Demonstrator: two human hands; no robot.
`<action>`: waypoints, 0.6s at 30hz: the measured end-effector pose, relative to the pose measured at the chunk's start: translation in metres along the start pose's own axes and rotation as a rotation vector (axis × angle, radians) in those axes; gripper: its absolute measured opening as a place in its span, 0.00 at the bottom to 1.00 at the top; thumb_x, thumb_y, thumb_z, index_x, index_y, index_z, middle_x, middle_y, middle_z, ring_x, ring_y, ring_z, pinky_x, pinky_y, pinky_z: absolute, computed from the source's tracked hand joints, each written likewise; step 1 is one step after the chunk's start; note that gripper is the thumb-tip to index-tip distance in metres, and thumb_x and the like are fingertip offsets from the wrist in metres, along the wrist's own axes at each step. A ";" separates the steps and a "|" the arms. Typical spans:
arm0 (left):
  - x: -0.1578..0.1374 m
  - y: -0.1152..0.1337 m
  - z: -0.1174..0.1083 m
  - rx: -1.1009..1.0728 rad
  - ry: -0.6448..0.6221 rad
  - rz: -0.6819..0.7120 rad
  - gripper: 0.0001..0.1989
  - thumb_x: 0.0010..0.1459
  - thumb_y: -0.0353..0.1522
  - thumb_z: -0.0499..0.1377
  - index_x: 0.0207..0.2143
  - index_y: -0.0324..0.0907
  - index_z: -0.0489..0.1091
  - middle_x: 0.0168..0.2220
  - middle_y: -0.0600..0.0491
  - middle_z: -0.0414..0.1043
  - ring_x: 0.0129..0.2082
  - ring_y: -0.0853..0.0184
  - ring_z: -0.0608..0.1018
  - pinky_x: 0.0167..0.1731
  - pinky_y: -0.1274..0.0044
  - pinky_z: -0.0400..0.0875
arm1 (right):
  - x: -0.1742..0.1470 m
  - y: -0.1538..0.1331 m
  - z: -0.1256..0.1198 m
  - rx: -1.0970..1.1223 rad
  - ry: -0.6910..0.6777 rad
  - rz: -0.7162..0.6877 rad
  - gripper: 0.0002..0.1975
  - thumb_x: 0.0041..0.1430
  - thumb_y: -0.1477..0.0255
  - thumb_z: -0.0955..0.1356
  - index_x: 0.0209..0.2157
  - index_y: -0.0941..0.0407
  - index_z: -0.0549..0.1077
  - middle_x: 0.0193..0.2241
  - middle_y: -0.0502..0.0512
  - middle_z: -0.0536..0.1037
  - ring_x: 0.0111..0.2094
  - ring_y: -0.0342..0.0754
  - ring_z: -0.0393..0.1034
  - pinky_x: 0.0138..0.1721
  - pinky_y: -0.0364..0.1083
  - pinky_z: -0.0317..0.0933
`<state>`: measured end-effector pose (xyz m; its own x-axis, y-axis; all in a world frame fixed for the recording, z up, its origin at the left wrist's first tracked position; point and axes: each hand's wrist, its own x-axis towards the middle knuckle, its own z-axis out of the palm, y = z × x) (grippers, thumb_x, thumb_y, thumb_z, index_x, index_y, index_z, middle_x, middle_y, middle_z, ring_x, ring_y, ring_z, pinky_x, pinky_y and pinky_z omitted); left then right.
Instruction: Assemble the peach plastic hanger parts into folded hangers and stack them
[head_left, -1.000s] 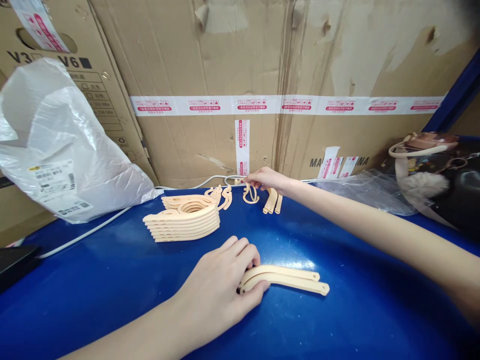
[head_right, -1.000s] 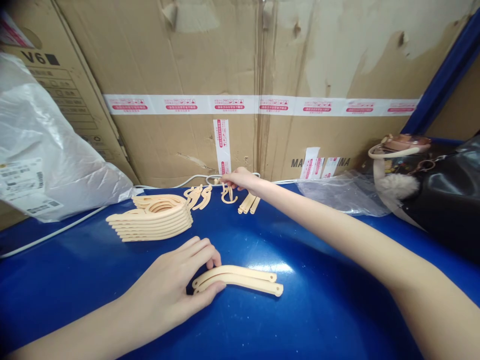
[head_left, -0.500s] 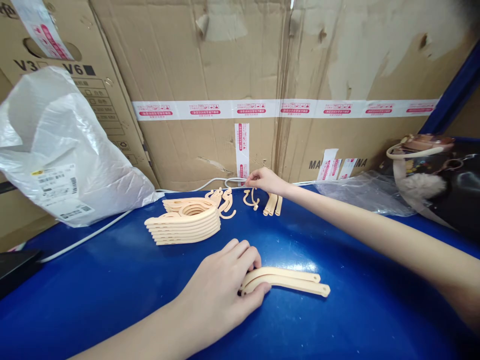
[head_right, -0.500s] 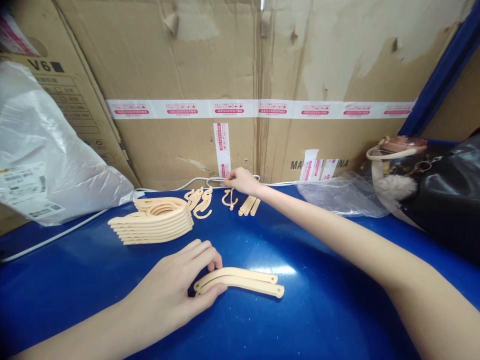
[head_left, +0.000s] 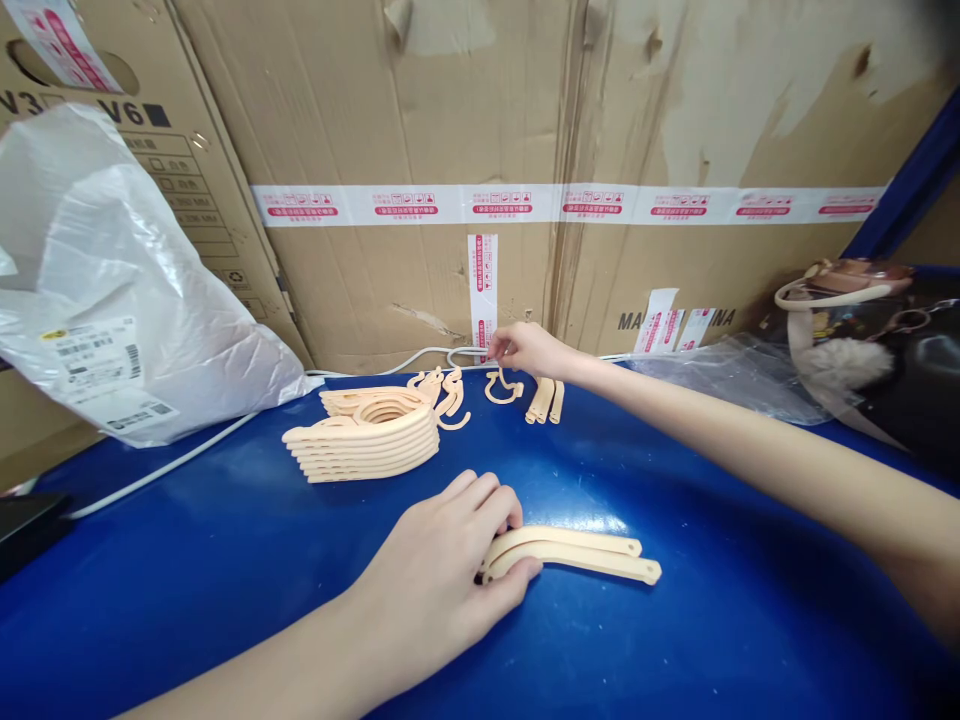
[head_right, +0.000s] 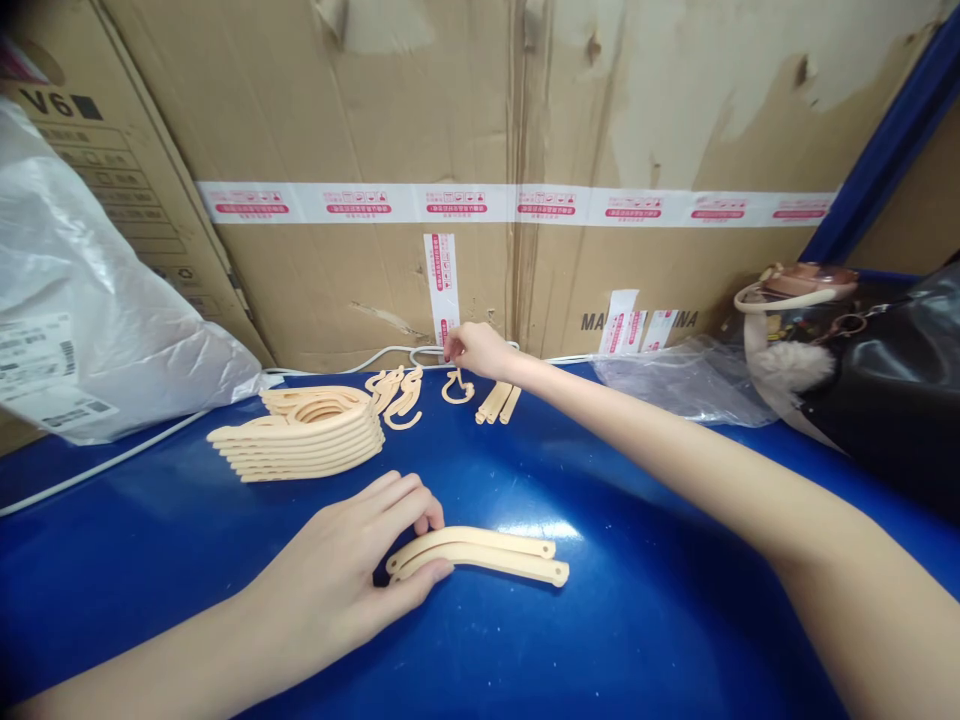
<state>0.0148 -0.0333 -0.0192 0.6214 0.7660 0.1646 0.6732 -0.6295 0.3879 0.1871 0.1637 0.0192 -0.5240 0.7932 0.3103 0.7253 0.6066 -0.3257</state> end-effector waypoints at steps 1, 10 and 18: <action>0.000 0.000 0.000 0.000 -0.004 -0.002 0.04 0.59 0.33 0.57 0.35 0.43 0.63 0.33 0.56 0.66 0.35 0.65 0.69 0.31 0.74 0.62 | 0.001 0.000 -0.003 0.003 0.030 0.002 0.07 0.54 0.83 0.69 0.36 0.63 0.76 0.32 0.55 0.79 0.35 0.47 0.74 0.40 0.45 0.66; 0.001 0.000 -0.001 -0.002 -0.011 -0.004 0.04 0.59 0.33 0.57 0.35 0.43 0.63 0.34 0.56 0.66 0.35 0.64 0.69 0.30 0.74 0.61 | 0.005 -0.001 -0.021 0.014 0.152 -0.105 0.13 0.49 0.84 0.70 0.38 0.62 0.79 0.31 0.56 0.80 0.35 0.50 0.75 0.39 0.45 0.63; 0.000 0.001 -0.001 -0.003 -0.018 -0.014 0.04 0.59 0.33 0.57 0.35 0.43 0.63 0.34 0.56 0.66 0.35 0.64 0.69 0.31 0.74 0.61 | -0.018 -0.002 0.006 0.034 0.227 -0.335 0.05 0.55 0.80 0.70 0.30 0.57 0.78 0.34 0.53 0.80 0.41 0.48 0.71 0.46 0.47 0.59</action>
<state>0.0149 -0.0337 -0.0176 0.6187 0.7725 0.1430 0.6808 -0.6180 0.3931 0.1920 0.1487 0.0090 -0.6144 0.5213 0.5923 0.5138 0.8340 -0.2011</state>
